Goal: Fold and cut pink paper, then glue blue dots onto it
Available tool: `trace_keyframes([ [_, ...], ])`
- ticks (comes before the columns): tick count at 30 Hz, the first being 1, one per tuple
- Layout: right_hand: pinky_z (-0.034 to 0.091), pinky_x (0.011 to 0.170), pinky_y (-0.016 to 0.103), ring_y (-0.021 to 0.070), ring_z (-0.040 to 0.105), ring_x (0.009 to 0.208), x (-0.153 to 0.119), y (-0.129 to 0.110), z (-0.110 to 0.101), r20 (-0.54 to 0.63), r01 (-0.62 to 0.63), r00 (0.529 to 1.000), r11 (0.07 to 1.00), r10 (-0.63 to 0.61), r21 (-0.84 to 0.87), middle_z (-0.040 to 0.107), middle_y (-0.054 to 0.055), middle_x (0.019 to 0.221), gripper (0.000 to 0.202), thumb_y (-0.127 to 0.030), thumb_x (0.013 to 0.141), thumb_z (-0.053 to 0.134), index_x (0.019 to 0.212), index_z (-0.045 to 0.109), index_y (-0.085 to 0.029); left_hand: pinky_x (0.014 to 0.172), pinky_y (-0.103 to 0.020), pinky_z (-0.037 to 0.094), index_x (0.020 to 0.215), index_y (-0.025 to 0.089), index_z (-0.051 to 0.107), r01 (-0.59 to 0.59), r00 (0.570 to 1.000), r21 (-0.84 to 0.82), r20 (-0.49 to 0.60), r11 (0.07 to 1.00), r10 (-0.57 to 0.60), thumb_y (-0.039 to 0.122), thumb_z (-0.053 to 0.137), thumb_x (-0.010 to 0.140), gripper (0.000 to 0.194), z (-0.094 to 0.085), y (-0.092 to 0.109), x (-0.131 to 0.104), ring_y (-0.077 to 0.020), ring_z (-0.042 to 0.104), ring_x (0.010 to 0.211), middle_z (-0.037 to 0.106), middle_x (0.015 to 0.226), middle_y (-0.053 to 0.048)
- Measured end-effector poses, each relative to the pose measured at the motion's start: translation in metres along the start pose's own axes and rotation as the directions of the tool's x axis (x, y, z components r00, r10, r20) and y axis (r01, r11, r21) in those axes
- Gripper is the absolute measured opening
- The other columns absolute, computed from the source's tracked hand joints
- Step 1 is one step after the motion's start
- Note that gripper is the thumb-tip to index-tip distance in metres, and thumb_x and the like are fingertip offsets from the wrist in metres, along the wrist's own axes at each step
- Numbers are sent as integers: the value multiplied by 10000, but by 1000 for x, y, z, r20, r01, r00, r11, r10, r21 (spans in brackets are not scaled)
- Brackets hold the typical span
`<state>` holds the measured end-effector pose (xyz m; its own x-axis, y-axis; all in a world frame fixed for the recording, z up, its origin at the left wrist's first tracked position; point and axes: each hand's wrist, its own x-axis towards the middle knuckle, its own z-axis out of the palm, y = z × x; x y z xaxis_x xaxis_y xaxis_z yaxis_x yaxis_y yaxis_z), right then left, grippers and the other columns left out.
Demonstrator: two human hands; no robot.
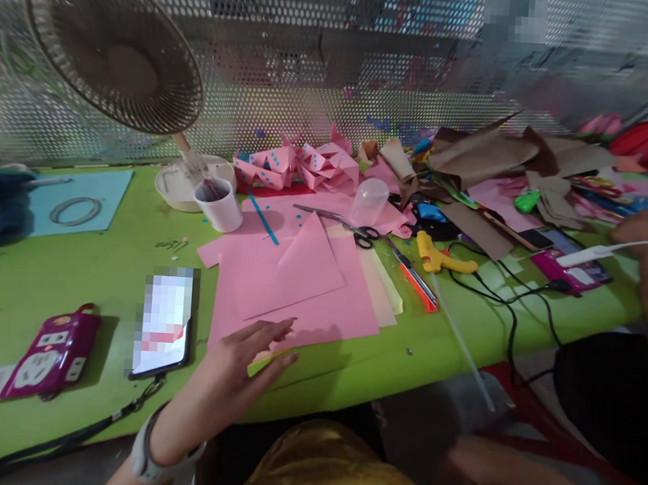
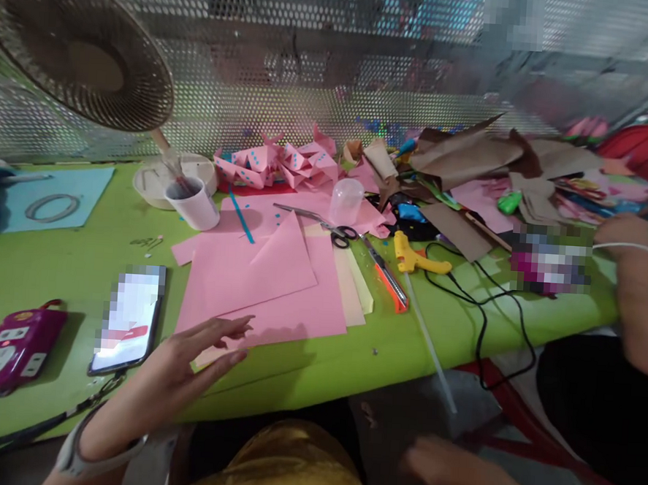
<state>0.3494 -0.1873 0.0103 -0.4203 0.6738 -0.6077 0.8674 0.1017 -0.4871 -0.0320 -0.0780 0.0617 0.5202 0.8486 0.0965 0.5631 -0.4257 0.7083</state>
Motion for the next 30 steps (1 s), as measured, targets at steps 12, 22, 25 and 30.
trace_keyframes([
  [12, 468, 795, 284, 194, 659, 916, 125, -92, -154, -491, 255, 770, 902, -408, -349, 712, 78, 1011, 247, -311, 970, 477, 1035, 681, -188, 853, -380, 534, 1195, 167, 606, 133, 958, 479, -286, 867, 11, 356, 333, 1001, 385, -17, -26, 29, -252, 649, 1049, 666, 1179, -130],
  [22, 457, 742, 310, 250, 617, 1018, 190, -52, -199, -631, -197, 760, 870, -155, -451, 649, 119, 1123, 231, -226, 928, 503, 1118, 619, -168, 1052, -512, 415, 1427, 146, 399, 172, 985, 533, -98, 829, -142, 476, 453, 935, 595, 8, -72, 45, -319, 431, 1343, 462, 1456, -173],
  [25, 460, 739, 321, 261, 609, 1024, 199, -43, -199, -654, -221, 745, 877, -131, -427, 628, 142, 1137, 223, -226, 934, 484, 1087, 626, -149, 1046, -511, 413, 1387, 153, 447, 189, 982, 473, -107, 861, -157, 465, 480, 923, 560, 8, -73, 48, -326, 480, 1289, 501, 1420, -166],
  [30, 454, 757, 292, 227, 612, 1020, 198, -41, -196, -642, -184, 752, 889, -147, -420, 639, 97, 1124, 213, -244, 933, 491, 1084, 626, -178, 989, -504, 449, 1317, 198, 523, 190, 980, 405, -126, 894, -151, 467, 518, 882, 512, 0, -75, 49, -333, 534, 1200, 573, 1318, -131],
])
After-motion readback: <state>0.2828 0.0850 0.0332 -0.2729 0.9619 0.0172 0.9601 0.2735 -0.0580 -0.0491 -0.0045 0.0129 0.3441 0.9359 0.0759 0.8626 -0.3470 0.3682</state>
